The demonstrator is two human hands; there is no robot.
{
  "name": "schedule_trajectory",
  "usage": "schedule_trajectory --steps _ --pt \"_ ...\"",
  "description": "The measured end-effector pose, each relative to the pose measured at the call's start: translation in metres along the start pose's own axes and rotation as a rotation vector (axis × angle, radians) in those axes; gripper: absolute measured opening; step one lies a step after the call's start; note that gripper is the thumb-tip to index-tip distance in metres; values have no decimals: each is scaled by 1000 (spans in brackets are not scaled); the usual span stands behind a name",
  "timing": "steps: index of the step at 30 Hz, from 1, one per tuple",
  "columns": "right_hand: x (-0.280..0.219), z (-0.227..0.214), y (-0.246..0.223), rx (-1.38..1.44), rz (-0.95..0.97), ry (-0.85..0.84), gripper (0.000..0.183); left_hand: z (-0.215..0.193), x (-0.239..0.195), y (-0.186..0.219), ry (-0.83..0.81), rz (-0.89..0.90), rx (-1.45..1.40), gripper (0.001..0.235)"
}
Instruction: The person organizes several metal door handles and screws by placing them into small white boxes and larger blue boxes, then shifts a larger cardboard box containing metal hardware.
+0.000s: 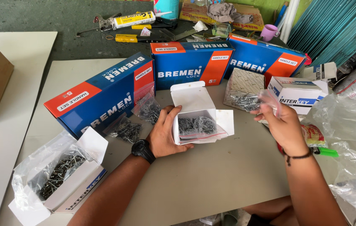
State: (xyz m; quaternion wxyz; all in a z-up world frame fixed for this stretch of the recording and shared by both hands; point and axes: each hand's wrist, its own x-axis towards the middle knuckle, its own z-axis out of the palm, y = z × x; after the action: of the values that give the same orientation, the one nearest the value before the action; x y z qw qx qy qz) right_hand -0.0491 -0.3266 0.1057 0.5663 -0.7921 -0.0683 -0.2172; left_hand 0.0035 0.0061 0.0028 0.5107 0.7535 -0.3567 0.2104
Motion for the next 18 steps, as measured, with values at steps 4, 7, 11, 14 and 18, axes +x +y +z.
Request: schedule_trajectory --steps 4,7,11,14,18 --pt "-17 25 -20 -11 -196 -102 30 -1 -2 2 -23 -34 -8 123" --pt "-20 57 -54 -132 -313 -359 41 0 -2 1 -16 -30 12 125" --pt "-16 94 -42 -396 -458 -446 36 2 -4 -2 -2 -21 2 125" --pt "-17 123 -5 -540 -501 -366 29 1 -4 -1 5 -9 12 124" --pt "-20 140 20 -697 -521 -331 29 0 -3 4 0 -8 18 126"
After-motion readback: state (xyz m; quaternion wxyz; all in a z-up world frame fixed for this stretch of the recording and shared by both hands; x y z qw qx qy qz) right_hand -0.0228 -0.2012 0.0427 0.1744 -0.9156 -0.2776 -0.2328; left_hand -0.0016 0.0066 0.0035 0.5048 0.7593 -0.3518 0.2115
